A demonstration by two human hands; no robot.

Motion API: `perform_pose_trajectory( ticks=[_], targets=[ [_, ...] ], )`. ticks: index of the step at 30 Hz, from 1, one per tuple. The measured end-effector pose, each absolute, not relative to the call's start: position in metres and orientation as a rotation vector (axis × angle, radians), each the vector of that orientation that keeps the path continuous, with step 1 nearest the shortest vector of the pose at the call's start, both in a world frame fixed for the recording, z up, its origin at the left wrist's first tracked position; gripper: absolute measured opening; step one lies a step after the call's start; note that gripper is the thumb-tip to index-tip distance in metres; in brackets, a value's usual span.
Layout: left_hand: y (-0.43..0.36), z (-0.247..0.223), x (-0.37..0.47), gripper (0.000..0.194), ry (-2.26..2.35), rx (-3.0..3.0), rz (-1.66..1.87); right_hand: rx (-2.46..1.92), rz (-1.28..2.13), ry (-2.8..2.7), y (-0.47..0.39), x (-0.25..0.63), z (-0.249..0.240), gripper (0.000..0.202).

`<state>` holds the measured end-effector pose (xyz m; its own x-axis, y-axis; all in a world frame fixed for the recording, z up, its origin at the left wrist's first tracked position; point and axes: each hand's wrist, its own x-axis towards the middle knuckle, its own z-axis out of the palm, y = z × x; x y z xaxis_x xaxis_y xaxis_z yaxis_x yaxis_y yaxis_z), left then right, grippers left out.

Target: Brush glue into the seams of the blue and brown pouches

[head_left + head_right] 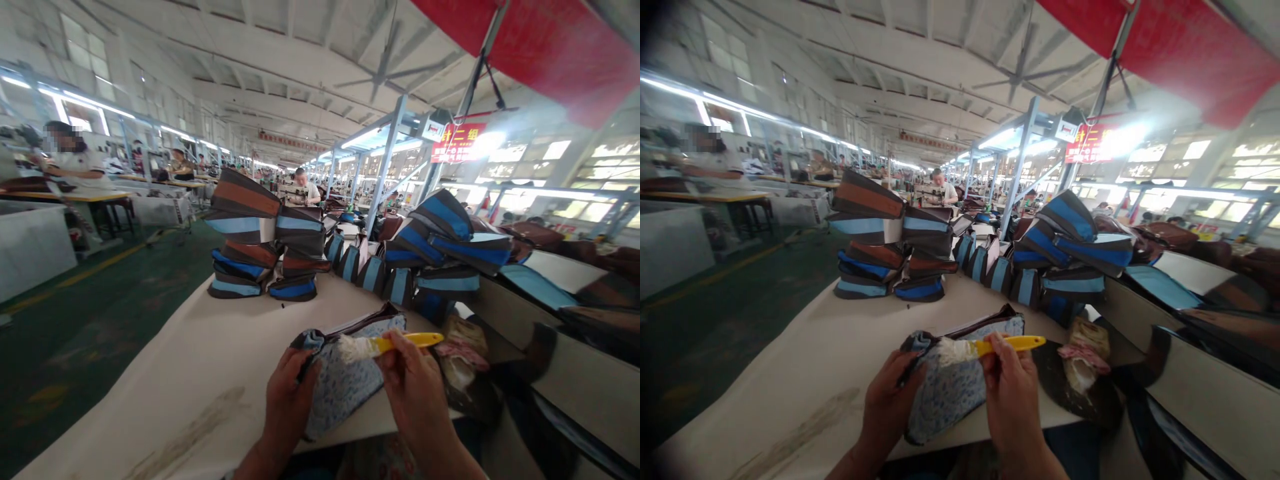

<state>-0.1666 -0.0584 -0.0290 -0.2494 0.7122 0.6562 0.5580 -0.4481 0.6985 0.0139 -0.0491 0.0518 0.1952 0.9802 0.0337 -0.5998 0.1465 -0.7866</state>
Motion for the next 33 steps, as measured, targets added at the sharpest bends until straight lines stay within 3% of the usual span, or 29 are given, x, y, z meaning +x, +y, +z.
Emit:
perform_pose_trajectory(
  ticks=[6, 13, 19, 23, 29, 33],
  targets=[
    [-0.072, 0.026, -0.157, 0.020, 1.418, 1.522, 1.618, -0.843, 0.855, -1.153, -0.056, 0.019, 0.079, 0.024],
    [-0.084, 0.036, -0.141, 0.022, 1.414, 1.476, 1.619, -0.991, 0.378, -1.482, -0.033, 0.008, 0.093, 0.023],
    [-0.087, 0.038, -0.142, 0.024, 1.401, 1.418, 1.592, -0.906, 0.580, -1.400, -0.036, 0.011, 0.092, 0.024],
    [-0.088, 0.038, -0.141, 0.025, 1.434, 1.426, 1.588, -0.957, 0.376, -1.456, -0.035, 0.006, 0.089, 0.023],
    [-0.084, 0.025, -0.149, 0.035, 1.424, 1.343, 1.577, -0.929, 0.438, -1.502, -0.033, 0.000, 0.081, 0.023],
    [-0.077, 0.005, -0.169, 0.045, 1.758, 1.222, 1.600, -0.938, 0.350, -1.496, -0.049, 0.000, 0.050, 0.023]
  ],
)
